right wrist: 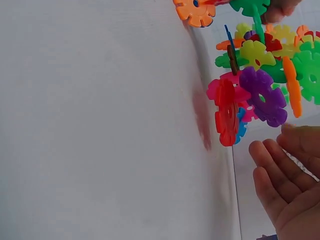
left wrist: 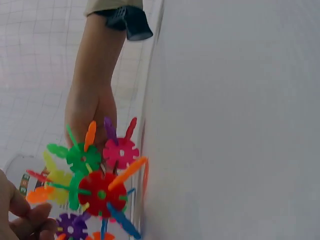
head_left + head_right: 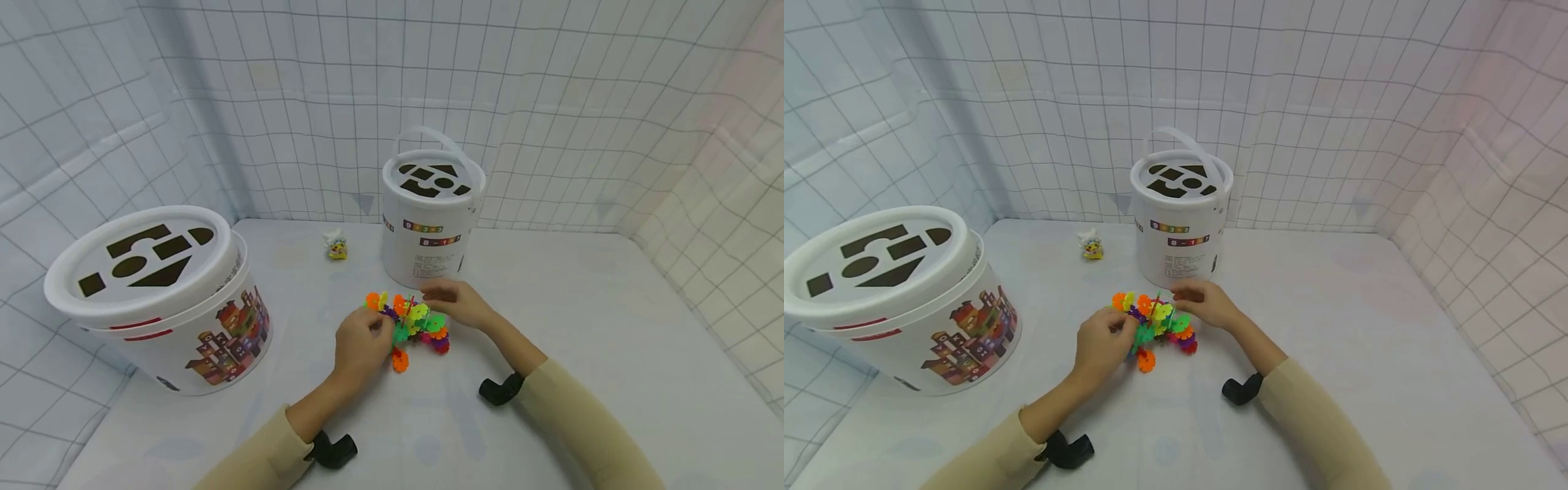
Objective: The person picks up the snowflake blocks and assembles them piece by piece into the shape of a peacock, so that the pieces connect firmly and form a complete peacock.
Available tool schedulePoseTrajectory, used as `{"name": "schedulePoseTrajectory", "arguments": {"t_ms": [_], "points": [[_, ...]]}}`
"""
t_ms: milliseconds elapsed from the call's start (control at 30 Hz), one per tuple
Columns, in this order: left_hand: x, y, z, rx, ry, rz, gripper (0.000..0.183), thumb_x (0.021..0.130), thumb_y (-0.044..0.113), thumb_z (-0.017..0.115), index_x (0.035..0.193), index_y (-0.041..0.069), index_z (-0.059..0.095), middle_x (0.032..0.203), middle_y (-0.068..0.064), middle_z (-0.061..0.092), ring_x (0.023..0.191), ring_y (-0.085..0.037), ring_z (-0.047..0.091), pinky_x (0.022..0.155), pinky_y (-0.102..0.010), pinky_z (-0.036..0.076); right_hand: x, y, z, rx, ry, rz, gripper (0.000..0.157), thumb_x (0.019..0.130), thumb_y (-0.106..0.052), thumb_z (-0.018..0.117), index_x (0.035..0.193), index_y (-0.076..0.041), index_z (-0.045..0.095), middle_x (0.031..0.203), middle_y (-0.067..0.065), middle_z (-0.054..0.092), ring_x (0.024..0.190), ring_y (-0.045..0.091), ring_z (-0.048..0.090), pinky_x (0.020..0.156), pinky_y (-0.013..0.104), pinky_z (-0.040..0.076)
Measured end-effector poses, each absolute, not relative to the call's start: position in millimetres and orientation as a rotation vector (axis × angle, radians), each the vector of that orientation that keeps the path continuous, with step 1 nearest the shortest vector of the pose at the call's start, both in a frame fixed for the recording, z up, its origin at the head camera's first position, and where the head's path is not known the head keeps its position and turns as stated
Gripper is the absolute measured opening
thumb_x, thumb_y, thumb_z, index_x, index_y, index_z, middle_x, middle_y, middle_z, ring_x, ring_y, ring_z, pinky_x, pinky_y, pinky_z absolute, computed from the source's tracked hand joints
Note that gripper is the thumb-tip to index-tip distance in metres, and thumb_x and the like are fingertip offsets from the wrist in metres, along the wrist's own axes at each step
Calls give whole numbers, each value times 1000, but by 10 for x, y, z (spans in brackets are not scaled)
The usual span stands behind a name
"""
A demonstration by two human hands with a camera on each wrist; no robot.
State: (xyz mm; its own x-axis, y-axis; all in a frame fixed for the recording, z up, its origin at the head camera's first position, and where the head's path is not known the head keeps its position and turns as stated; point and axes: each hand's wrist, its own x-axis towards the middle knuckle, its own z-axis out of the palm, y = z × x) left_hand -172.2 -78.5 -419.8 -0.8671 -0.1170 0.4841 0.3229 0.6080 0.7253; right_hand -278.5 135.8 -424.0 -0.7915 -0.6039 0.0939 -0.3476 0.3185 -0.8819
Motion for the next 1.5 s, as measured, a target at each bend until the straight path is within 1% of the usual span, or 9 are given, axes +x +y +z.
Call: {"name": "schedulePoseTrajectory", "arguments": {"t_ms": [100, 200, 300, 367, 467, 633, 1000, 1267, 1500], "points": [[-1765, -967, -4168, -110, -2334, -1256, 10, 85, 6, 60, 79, 2, 67, 76, -5, 59, 69, -19, 54, 62, -33, 48, -2682, 1486, -4251, -822, 2320, -1494, 32, 98, -8, 52, 123, 11, 57, 120, 25, 61, 110, 35, 60, 95, 43, 49], [-1869, -1159, -4175, -36, -2454, -1353, 22, 86, 5, 56, 107, 0, 63, 102, -12, 61, 91, -25, 56, 77, -38, 50, -2558, 1583, -4263, -832, 2298, -1439, 40, 93, -11, 47, 125, 11, 55, 124, 25, 59, 112, 37, 56, 99, 51, 44], [-1984, -1308, -4220, -34, -2649, -1477, 49, 87, 3, 53, 136, 2, 49, 130, -16, 54, 116, -31, 52, 96, -46, 45, -2445, 1607, -4280, -864, 2328, -1275, 49, 90, -22, 57, 132, 4, 52, 127, 17, 57, 115, 32, 51, 99, 53, 42], [-2039, -1373, -4260, -74, -2746, -1540, 56, 88, 2, 54, 143, 4, 44, 139, -17, 49, 123, -34, 49, 102, -48, 42, -2396, 1589, -4300, -905, 2377, -1156, 59, 86, -32, 70, 132, -1, 52, 125, 9, 56, 113, 27, 50, 99, 50, 42], [-2077, -1417, -4304, -136, -2810, -1570, 50, 90, 4, 56, 139, 3, 50, 139, -18, 51, 121, -35, 53, 102, -49, 42, -2359, 1548, -4315, -917, 2471, -1067, 64, 76, -37, 83, 125, -5, 56, 112, 2, 58, 103, 22, 52, 92, 43, 47], [-2057, -1412, -4312, -139, -2837, -1503, 37, 89, 8, 61, 126, 1, 61, 129, -16, 59, 110, -32, 61, 96, -48, 47, -2415, 1561, -4330, -895, 2584, -1080, 42, 78, -23, 82, 111, -5, 63, 97, -1, 62, 88, 18, 55, 76, 34, 49], [-2005, -1403, -4286, -164, -2919, -1523, 34, 87, 5, 66, 120, -2, 63, 116, -13, 64, 99, -25, 63, 89, -41, 51, -2537, 1642, -4326, -881, 2603, -1159, 35, 82, -9, 75, 114, 2, 64, 109, 10, 65, 96, 24, 61, 80, 37, 53], [-2028, -1401, -4322, -169, -2875, -1559, 39, 87, -1, 67, 125, -2, 60, 118, -13, 63, 99, -25, 63, 87, -38, 53, -2526, 1674, -4354, -833, 2574, -1166, 38, 82, -13, 76, 115, 0, 64, 109, 8, 66, 97, 24, 60, 82, 37, 53], [-2018, -1472, -4298, -198, -2876, -1572, 42, 89, -1, 64, 130, -1, 57, 122, -16, 61, 105, -30, 63, 90, -41, 52, -2439, 1816, -4324, -884, 2539, -1136, 45, 82, -17, 75, 123, -2, 61, 118, 9, 63, 105, 27, 58, 89, 46, 49]]}}
